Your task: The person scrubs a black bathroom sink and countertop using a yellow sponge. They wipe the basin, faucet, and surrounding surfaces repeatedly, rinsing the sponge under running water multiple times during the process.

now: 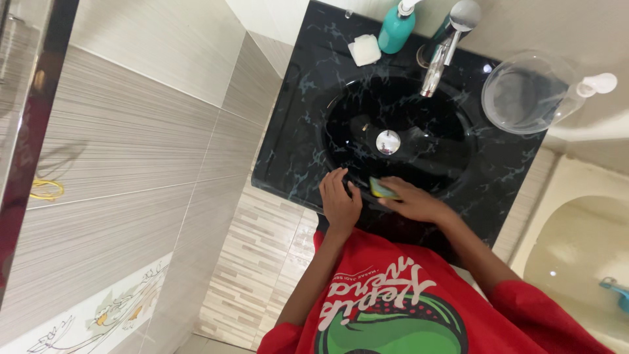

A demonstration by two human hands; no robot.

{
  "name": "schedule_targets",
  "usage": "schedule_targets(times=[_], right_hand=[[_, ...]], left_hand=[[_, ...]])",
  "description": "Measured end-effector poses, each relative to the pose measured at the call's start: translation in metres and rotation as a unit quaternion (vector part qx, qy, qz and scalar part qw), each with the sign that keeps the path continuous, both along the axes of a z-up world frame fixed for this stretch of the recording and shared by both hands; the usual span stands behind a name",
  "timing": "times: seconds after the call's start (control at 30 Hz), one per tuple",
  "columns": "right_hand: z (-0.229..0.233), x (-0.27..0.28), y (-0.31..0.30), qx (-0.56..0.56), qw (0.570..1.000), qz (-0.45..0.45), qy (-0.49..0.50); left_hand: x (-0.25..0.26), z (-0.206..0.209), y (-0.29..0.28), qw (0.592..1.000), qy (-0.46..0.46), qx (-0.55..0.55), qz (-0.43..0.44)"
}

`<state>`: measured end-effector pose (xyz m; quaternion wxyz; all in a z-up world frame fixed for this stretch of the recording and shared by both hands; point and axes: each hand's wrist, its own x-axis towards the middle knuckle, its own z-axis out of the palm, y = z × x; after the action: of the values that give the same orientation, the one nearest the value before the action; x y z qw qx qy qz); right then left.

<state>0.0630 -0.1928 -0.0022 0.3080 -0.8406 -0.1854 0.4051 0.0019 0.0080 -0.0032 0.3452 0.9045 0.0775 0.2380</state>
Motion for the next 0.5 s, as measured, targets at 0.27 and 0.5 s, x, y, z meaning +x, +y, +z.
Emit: schedule_targets(times=[0.27,0.5], right_hand=[[-0.072,0.014,0.081,0.134,0.986,-0.018,-0.100],[0.012,-0.025,-0.006,-0.038,0.995,0.049,-0.079]], left_hand=[[0.006,0.002,0.012,0.996,0.047,-0.063,-0.047],[-0.005,-0.004,0.032,0.993,0.044,-0.051,-0.092]])
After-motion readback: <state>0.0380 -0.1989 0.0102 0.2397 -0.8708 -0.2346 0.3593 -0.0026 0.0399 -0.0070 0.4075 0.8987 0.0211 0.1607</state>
